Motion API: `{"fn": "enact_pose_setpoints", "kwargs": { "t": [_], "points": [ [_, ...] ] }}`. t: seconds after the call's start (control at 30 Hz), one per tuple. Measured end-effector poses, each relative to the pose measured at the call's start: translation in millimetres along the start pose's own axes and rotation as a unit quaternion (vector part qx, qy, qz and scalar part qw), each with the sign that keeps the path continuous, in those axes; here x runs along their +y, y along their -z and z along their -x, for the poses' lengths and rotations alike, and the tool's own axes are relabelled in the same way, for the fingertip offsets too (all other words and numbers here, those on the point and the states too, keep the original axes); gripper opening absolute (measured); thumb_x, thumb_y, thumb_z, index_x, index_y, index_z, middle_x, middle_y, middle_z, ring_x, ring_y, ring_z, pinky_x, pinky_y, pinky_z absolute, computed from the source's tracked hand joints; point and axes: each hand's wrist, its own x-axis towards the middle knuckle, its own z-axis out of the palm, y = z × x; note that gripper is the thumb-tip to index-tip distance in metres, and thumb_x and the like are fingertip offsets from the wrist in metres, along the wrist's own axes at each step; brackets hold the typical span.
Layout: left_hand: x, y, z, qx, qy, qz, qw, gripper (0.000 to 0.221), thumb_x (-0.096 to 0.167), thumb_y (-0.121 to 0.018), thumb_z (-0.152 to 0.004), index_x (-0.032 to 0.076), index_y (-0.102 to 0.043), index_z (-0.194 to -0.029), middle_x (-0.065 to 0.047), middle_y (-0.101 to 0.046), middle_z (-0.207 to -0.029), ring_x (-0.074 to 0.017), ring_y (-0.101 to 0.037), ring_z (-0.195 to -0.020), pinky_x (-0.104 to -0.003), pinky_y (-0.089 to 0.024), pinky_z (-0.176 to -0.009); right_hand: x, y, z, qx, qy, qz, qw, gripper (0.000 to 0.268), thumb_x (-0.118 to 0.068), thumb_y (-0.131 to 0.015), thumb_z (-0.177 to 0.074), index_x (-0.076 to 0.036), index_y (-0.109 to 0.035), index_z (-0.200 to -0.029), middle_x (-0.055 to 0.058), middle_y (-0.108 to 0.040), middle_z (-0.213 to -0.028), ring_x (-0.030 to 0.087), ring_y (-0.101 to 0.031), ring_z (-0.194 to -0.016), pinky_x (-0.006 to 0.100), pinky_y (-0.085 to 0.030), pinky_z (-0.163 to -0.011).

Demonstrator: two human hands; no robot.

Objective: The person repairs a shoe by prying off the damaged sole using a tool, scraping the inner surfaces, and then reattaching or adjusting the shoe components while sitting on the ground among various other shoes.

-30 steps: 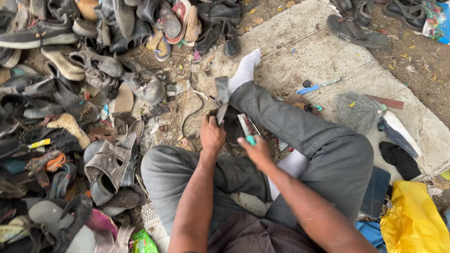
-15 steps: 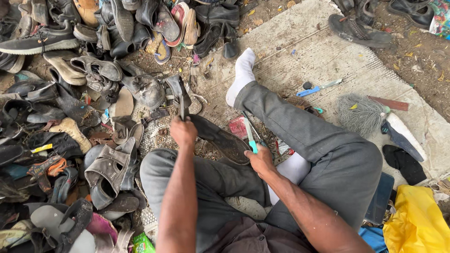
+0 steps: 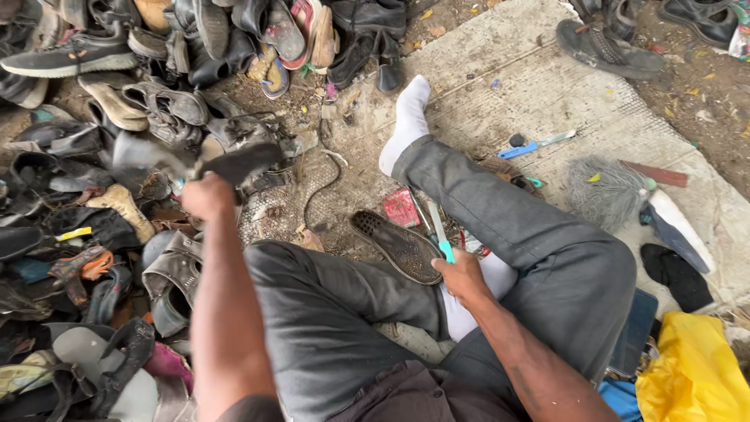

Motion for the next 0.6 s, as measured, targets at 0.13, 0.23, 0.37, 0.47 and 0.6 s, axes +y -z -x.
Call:
{"fn": "enact_pose_setpoints", "kwargs": {
  "t": [0.13,0.23,0.37,0.47,0.6],
  "points": [
    [86.8,102.7,-38.9,0.058,0.102,-0.167,0.979,0.026,0.026,-0.081,-0.084,0.006,-0.072,-0.098,0.0,-0.078,-0.085,-0.0074,-0.074,-0.074,-0.024,-0.062,-0.068,-8.4,-8.1,-3.7,0.022,0.146,0.076,0.986,0.015,-0.012,-0.076,-0.092,0.0,-0.068,-0.089,-0.004,-0.054,-0.061,0.004,-0.047,-0.046,0.027,-0.039,-0.038],
    [114.0,167.8,-35.0,0.09,0.072,-0.172,0.978,0.025,0.022,-0.079,-0.086,0.005,-0.072,-0.102,-0.003,-0.077,-0.091,-0.01,-0.073,-0.081,-0.025,-0.061,-0.073,-27.8,-5.2,2.8,0.01,-0.021,0.019,1.0,0.017,-0.016,-0.073,-0.091,-0.001,-0.065,-0.092,0.0,-0.044,-0.055,0.01,-0.037,-0.038,0.033,-0.029,-0.035],
    [77.7,135.2,25.0,0.104,0.036,-0.172,0.979,0.024,0.017,-0.076,-0.088,0.003,-0.071,-0.107,-0.006,-0.076,-0.1,-0.0135,-0.072,-0.089,-0.027,-0.06,-0.08,-37.8,-7.4,5.9,-0.034,-0.001,-0.003,0.999,0.013,-0.017,-0.071,-0.088,-0.006,-0.068,-0.095,-0.001,-0.047,-0.058,0.009,-0.037,-0.04,0.031,-0.028,-0.035],
    [81.0,165.2,35.2,0.09,-0.005,-0.174,0.981,0.024,0.014,-0.073,-0.09,0.001,-0.071,-0.11,-0.008,-0.075,-0.106,-0.0161,-0.072,-0.096,-0.029,-0.059,-0.085,-32.3,-7.3,-1.7,-0.055,0.109,0.012,0.992,0.018,-0.02,-0.071,-0.096,-0.003,-0.067,-0.092,-0.004,-0.049,-0.065,0.004,-0.04,-0.05,0.028,-0.033,-0.042],
    [69.7,216.7,64.2,-0.007,-0.125,-0.231,0.965,0.025,0.009,-0.07,-0.092,-0.001,-0.071,-0.115,-0.011,-0.073,-0.115,-0.0196,-0.071,-0.104,-0.031,-0.057,-0.092,-42.7,12.7,8.1,-0.098,0.203,0.034,0.974,0.019,-0.023,-0.071,-0.098,-0.005,-0.073,-0.097,-0.008,-0.06,-0.075,-0.001,-0.05,-0.066,0.024,-0.044,-0.056]
  ]
}}
